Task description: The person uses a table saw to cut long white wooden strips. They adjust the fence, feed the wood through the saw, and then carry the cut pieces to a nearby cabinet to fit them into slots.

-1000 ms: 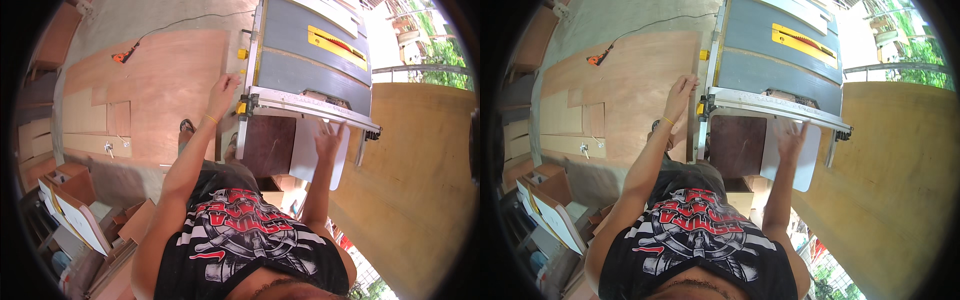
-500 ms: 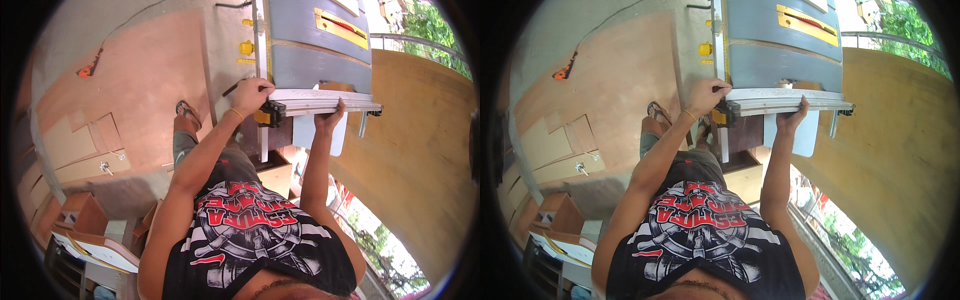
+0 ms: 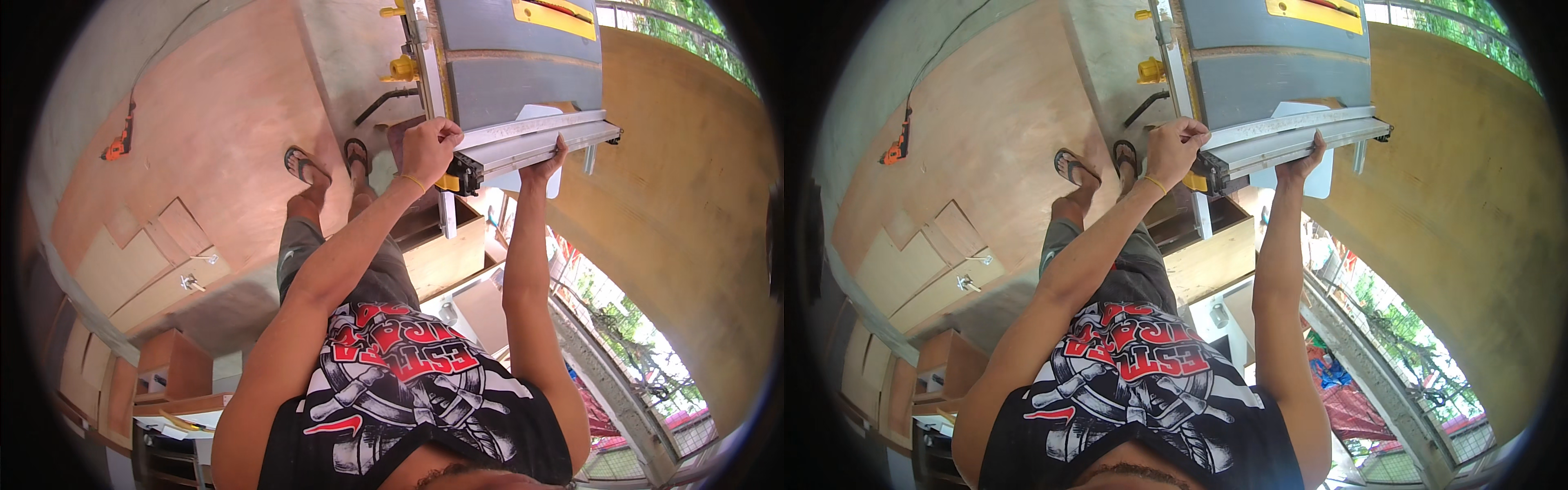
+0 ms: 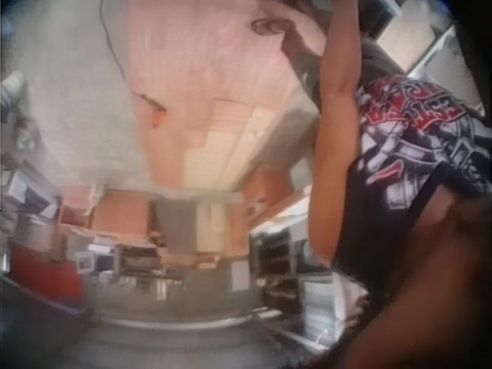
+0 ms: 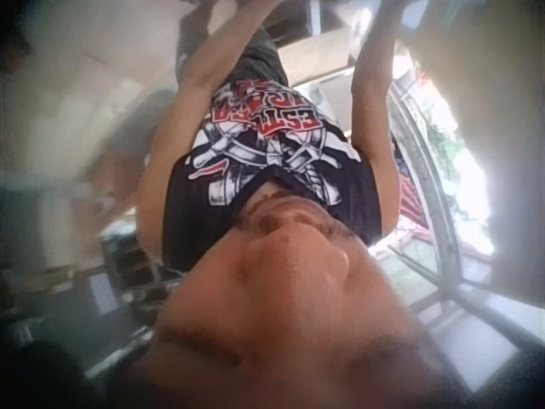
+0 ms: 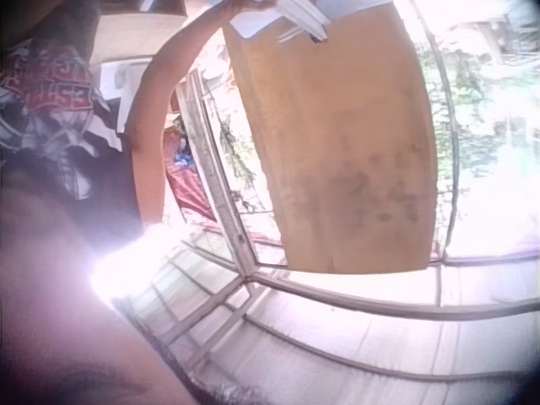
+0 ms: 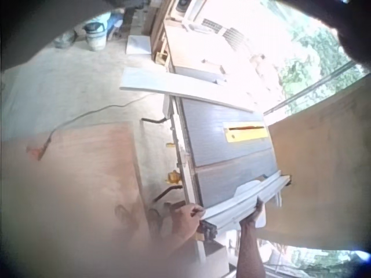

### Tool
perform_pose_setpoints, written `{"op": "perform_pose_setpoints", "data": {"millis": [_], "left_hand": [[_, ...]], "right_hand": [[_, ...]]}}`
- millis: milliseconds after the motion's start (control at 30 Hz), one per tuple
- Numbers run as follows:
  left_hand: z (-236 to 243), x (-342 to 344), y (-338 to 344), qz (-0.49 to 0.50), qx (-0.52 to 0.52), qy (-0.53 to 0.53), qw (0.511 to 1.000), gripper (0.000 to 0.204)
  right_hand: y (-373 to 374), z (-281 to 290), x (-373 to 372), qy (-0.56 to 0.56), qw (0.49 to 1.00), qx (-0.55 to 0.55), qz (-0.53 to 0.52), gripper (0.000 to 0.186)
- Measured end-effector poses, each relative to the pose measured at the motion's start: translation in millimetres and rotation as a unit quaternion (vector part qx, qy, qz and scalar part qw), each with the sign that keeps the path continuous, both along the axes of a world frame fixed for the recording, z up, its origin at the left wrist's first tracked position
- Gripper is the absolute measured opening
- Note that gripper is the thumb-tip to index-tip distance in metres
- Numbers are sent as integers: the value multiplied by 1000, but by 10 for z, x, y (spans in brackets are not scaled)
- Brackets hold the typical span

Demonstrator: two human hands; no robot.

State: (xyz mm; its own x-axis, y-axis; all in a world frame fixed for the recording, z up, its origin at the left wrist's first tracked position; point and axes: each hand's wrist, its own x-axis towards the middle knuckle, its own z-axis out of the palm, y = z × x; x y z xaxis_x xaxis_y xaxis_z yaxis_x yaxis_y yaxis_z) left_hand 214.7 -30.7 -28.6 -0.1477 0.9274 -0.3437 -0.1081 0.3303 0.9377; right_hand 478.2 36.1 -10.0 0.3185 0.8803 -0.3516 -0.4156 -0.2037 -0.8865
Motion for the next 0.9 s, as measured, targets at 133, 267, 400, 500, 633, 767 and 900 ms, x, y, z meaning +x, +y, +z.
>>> {"op": "perform_pose_setpoints", "data": {"millis": [133,267,400,500,633,767,900], "left_hand": [[-2,20,5,7,18,12,1000,8],[36,-40,34,-35,-9,15,999,15],[47,-127,94,-118,-57,28,991,20],[98,-172,161,-157,-75,29,984,20],[57,-167,181,-150,-65,13,987,21],[105,-178,177,-149,-113,8,982,26],[172,-242,388,-337,-139,100,926,39]], "right_hand": [[9,-31,26,-19,1000,10,-14,73],[51,-59,-26,-21,998,17,-61,72],[64,-60,-43,-1,998,3,-67,69],[39,-39,-59,-22,997,5,-73,68],[50,-46,3,-42,994,-31,-94,69],[15,-40,10,-29,994,-45,-94,69],[26,-131,97,-24,990,-54,-126,70]]}}
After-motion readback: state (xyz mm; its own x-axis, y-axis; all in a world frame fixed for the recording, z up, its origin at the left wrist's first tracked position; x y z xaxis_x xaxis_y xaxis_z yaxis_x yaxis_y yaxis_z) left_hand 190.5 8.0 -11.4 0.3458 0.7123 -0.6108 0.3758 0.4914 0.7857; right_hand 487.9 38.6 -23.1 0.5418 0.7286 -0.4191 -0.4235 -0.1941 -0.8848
